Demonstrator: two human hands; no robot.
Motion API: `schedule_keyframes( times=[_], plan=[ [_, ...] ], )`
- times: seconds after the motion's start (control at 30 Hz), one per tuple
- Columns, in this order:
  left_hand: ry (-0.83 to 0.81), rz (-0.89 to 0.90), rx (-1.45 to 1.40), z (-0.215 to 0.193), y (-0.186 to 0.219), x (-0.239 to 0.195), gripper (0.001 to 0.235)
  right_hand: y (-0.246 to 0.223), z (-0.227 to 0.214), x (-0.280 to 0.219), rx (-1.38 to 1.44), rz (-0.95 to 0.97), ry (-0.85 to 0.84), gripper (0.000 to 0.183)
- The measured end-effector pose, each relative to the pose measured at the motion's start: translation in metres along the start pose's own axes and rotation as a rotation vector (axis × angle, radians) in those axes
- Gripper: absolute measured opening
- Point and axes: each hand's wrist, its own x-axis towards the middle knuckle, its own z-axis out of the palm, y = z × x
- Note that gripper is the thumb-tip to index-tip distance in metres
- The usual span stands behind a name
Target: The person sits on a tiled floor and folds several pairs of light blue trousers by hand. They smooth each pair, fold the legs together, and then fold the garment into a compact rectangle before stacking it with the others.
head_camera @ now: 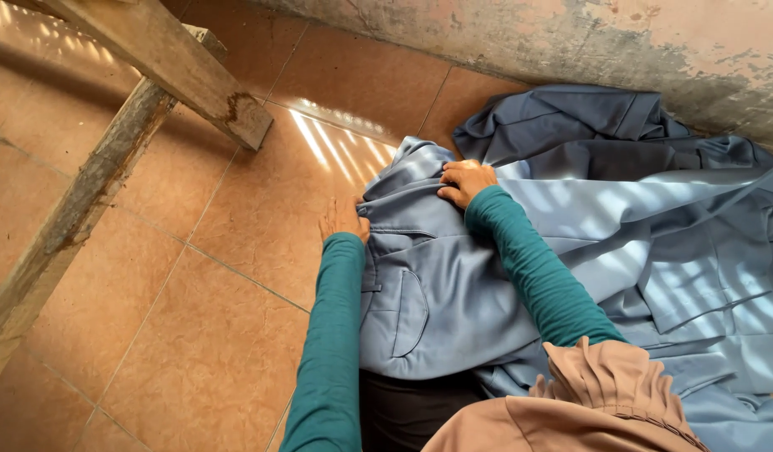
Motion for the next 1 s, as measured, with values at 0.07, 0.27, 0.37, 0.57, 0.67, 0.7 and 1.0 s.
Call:
schedule_keyframes(
  times=[0.07, 0.27, 0.37, 0.57, 0.67, 0.7, 1.0],
  plan=[
    [-0.082, 0.032, 0.089, -0.001, 0.011, -0.004, 0.063, 0.008, 0.013, 0.007, 0.012, 0.02, -0.03, 0.025],
    [-0.25, 0.085, -0.004, 0.03, 0.002, 0.004, 0.084, -0.003, 0.001, 0.013, 0.02, 0.034, -0.14, 0.026],
    [-0.292, 0.06, -0.033, 0.042, -0.006, 0.015, 0.085, -0.02, -0.016, 0.007, 0.093, 0.053, -0.17, 0.026],
    [-0.29, 0.006, -0.032, 0.02, -0.009, 0.002, 0.067, -0.042, -0.024, 0.004, 0.082, 0.032, -0.203, 0.027],
    [-0.223, 0.019, -0.035, 0.014, -0.021, 0.001, 0.049, -0.063, -0.047, 0.0, 0.011, -0.032, -0.301, 0.03],
    [-0.18, 0.038, -0.011, 0.019, -0.031, 0.003, 0.04, -0.071, -0.055, -0.002, -0.033, -0.07, -0.386, 0.033],
    [0.249, 0.097, 0.286, -0.084, -0.107, 0.033, 0.043, -0.005, -0.097, 0.004, -0.523, 0.183, -0.614, 0.051]
  ],
)
